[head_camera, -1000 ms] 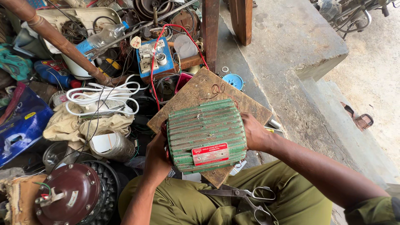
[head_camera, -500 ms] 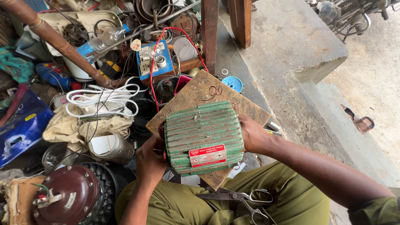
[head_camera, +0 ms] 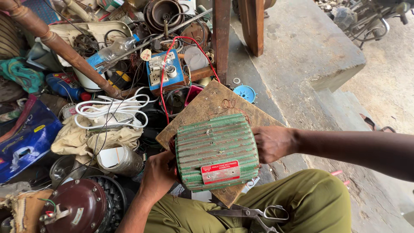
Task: The person sits on the floor and works on a green electric motor, manipulating copper windings and adjusting components with their hands. They repeatedly reposition the motor and handle wires while surrounded by tools and parts.
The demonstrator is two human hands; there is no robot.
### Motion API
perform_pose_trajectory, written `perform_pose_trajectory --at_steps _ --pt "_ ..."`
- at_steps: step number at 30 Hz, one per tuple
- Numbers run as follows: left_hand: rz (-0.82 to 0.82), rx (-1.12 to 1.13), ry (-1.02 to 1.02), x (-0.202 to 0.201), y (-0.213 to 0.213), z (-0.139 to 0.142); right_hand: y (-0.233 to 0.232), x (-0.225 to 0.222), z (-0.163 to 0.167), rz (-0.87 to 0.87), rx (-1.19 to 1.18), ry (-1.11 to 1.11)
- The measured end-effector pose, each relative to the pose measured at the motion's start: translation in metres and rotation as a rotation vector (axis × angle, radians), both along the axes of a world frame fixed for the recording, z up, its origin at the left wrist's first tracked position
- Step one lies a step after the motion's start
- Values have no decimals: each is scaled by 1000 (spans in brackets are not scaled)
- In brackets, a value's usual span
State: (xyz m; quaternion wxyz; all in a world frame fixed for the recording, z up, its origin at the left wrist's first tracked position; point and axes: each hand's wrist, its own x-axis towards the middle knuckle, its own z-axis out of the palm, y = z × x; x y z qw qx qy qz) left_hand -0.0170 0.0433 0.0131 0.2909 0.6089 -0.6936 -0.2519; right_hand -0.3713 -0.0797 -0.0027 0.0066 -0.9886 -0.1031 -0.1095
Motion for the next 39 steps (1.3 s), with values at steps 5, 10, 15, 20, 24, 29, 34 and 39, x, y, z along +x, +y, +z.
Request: perform_pose_trajectory --at_steps 5,10,15,20,24,29,34,39 --pt "-24 -35 -5 2 -1 -5 -9 -6 -16 21 -26 -4" --pt "-41 12 -27 4 -3 -6 -13 -7 -28 8 10 44" --pt "-86 -46 -46 4 -6 -6 -11 3 -24 -35 121 97" --pt "-56 -16 -29 4 -5 -10 -7 8 -21 -46 139 104" --pt "28 8 8 4 0 -11 3 -3 -12 -100 -95 219" --pt "70 10 173 2 -2 -7 28 -14 -4 -505 445 -5" --pt "76 -8 157 -5 -6 1 47 12 -25 -838 549 -339" --pt "-16 57 254 -9 -12 10 52 11 -30 -778 340 -285"
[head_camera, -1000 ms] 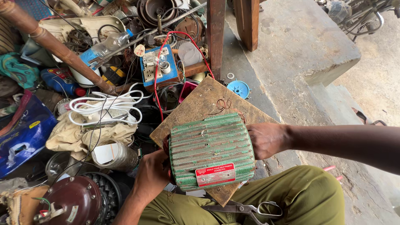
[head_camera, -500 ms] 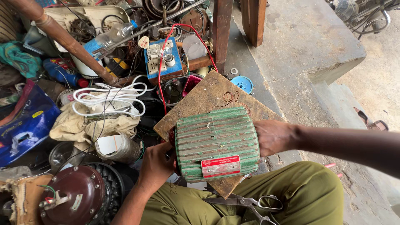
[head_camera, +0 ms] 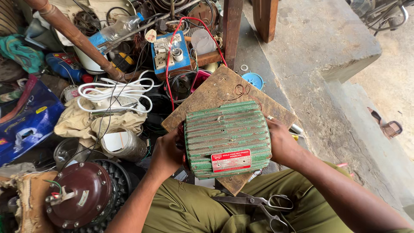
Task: The person sits on the floor and works on a green electric motor, manipulating copper windings and adjusting components with their hands. They repeatedly reposition the motor and handle wires while surrounded by tools and parts.
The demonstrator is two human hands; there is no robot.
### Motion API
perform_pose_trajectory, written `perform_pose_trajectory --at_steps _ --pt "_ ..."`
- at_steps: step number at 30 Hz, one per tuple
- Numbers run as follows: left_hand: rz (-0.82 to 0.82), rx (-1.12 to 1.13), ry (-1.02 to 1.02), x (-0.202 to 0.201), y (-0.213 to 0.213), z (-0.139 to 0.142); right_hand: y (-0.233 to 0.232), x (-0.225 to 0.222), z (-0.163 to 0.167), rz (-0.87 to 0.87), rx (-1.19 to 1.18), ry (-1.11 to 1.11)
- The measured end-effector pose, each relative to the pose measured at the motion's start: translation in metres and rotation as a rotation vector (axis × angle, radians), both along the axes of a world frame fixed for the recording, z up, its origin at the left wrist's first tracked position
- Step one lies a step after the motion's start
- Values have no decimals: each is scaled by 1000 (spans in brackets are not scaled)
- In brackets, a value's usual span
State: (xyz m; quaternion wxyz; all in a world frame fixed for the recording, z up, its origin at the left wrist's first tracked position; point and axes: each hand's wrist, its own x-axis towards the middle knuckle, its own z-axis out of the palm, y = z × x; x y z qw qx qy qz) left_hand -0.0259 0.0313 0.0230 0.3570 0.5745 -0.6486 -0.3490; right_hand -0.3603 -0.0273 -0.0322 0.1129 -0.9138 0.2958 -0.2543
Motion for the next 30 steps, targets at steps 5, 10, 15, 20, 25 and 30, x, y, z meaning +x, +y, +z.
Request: perform_pose_trajectory --at_steps 5,10,15,20,25,30 --pt "36 -1 -56 -5 -2 1 -2 0 2 -2 158 55" --pt "22 -97 -97 -2 1 -8 -14 0 2 146 -40 140" --pt "1 -97 -48 1 6 -18 -21 -9 -4 177 -81 215" --pt "41 -63 5 1 14 -25 -24 -10 -18 -102 784 82" --pt "28 -69 26 5 14 -25 -25 -16 -18 96 14 405" --pt "79 -93 -20 13 15 -26 -12 -23 -12 38 80 439"
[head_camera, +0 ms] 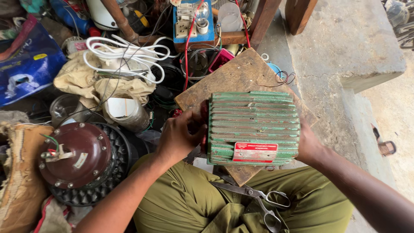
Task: The person sits on the floor and works on a green electric motor, manipulating copper windings and adjusting components with their hands. They repeatedly reposition the motor and handle wires while surrounded by tools and parts.
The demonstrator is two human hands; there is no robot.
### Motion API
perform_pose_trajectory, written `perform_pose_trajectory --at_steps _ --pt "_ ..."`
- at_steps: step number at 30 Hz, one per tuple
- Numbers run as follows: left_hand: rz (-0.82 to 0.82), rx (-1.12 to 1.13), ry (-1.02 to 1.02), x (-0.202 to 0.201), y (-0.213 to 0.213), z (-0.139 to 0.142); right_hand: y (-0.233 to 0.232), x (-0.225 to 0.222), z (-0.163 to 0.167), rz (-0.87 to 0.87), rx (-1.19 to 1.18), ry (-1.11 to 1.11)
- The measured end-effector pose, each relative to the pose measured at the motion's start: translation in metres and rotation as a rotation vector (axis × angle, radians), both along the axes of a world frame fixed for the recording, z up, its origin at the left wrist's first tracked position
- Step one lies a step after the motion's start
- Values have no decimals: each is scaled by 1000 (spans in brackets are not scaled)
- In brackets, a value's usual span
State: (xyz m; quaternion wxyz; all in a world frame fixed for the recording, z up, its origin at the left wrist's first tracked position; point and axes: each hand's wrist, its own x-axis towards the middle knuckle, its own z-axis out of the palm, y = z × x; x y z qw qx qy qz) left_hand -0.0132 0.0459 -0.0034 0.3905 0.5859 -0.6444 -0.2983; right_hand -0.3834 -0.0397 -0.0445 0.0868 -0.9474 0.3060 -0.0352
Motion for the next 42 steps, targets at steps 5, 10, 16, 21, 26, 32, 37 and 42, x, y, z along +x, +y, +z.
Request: perform_pose_trajectory --at_steps 5,10,16,21,26,32,37,42 --pt "-70 67 -60 8 9 -4 2 -20 14 273 -303 62" --pt "-156 -42 -135 8 4 2 -27 -19 16 594 -201 158" --pt "-193 -56 -179 5 -1 13 -43 -7 14 659 -145 138" --pt "-211 -13 -203 5 -7 18 -38 -10 11 588 -62 335" --pt "-167 9 -257 1 -5 21 -34 -19 -1 497 174 5" --pt "-173 72 -308 0 -9 16 -40 -23 -13 -222 2098 -751" --pt "-147 -49 -207 4 -7 13 -36 -29 -10 -246 2128 -812" --pt "-57 -63 -95 1 -2 6 -17 -28 14 186 107 26"
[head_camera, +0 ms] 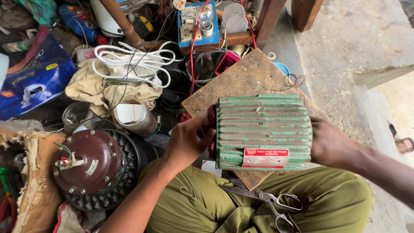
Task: The person sits on the floor and works on a green electric motor, manipulating copper windings and adjusting components with their hands. They repeatedly reposition the motor and handle wires while surrounded by tools and parts.
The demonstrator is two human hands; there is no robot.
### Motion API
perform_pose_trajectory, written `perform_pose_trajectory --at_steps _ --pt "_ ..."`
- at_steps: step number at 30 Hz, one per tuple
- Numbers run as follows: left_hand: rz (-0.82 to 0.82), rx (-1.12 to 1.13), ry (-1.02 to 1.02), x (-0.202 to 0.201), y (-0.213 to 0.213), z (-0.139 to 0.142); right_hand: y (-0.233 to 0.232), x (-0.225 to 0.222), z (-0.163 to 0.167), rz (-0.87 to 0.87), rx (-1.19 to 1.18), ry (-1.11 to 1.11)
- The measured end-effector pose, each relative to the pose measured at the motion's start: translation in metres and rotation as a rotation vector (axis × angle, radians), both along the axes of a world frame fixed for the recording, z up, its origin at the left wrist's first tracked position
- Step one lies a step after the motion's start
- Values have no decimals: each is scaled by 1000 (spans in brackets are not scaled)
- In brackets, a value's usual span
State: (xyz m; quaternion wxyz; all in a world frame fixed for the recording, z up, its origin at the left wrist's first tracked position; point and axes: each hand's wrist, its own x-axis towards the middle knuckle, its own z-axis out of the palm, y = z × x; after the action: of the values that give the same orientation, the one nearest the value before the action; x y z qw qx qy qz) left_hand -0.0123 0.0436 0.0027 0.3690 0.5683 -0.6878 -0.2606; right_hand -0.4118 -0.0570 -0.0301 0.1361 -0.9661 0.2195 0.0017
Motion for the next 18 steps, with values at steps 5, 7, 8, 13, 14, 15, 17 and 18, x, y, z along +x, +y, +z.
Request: perform_pose_trajectory --at_steps 5,7,8,13,14,15,17,18 --pt "-13 -115 119 -5 -1 -10 35 31 10 -468 105 -502" --pt "-20 -131 87 -6 -3 -13 42 51 -1 -712 268 -624" --pt "-12 -114 73 -6 -3 -14 44 54 -3 -615 123 -614" --pt "14 -70 5 -6 -6 -18 38 46 -10 -417 -150 -376" --pt "24 -63 7 -7 -6 -18 36 45 -10 -387 -128 -385" --pt "27 -57 9 -8 -6 -18 35 45 -11 -364 -108 -394" --pt "42 -63 26 -11 -5 -17 30 46 -13 -291 -97 -398" --pt "53 -60 35 -13 -2 -16 28 46 -14 -250 -98 -392"
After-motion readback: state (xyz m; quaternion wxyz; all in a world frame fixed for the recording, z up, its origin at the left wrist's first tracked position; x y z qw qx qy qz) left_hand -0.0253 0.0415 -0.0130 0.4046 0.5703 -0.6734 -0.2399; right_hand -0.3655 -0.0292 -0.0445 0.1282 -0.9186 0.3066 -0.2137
